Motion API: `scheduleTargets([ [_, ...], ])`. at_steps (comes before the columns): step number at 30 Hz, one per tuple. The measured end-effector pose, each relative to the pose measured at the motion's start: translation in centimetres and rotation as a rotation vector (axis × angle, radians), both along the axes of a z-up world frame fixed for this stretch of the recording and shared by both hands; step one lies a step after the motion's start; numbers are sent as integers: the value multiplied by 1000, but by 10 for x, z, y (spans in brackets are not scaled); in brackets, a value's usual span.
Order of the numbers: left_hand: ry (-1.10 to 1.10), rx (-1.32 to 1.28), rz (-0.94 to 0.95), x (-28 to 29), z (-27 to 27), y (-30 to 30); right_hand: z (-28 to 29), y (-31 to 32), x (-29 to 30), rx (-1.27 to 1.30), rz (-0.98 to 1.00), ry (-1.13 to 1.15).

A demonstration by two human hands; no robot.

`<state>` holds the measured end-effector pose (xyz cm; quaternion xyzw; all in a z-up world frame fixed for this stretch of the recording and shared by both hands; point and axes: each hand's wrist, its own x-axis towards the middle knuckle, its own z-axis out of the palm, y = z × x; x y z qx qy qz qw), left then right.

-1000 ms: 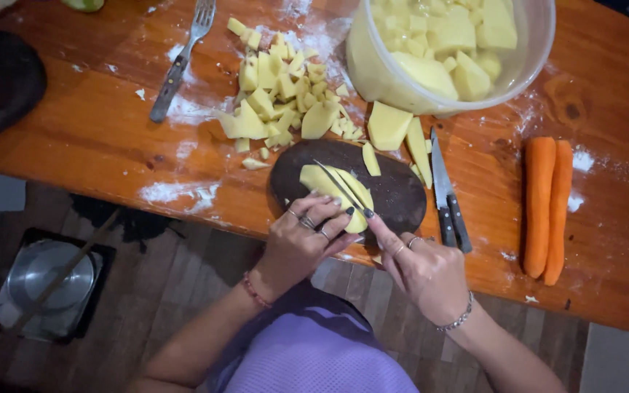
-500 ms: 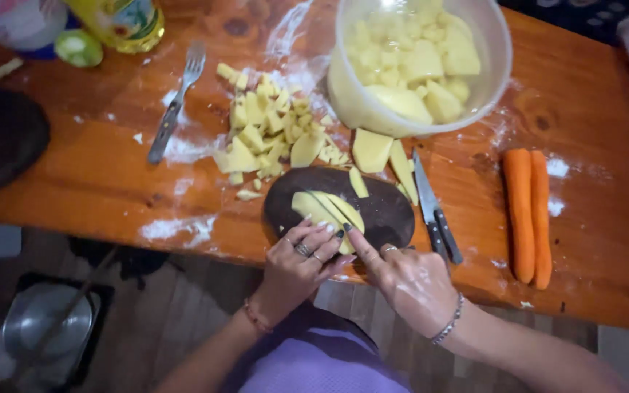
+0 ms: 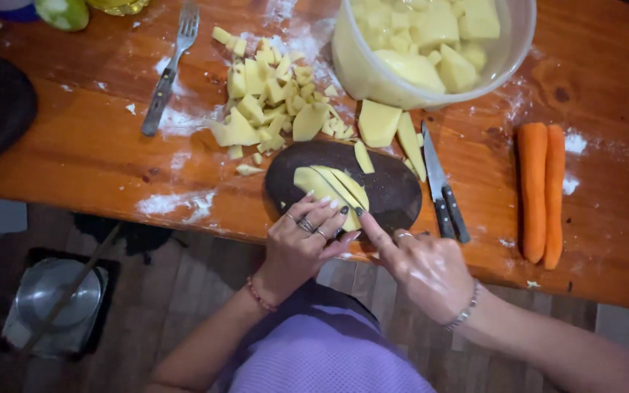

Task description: Dicing peeled potatoes on a cutting board using a knife

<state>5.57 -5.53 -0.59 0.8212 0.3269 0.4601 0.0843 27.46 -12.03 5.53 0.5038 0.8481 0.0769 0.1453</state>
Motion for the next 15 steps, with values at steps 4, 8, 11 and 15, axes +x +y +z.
scheduleTargets([
  [4,-2,-1,11,1,-6,-1,-1,-3,2,-2,-16,29],
  [8,11,31,11,1,-2,0,7,-14,10,4,13,30],
  [11,13,-5,12,2,-1,0,-12,-15,16,71,68,53],
  [15,-61,20,59,8,-13,-2,-41,-14,6,252,45,182],
])
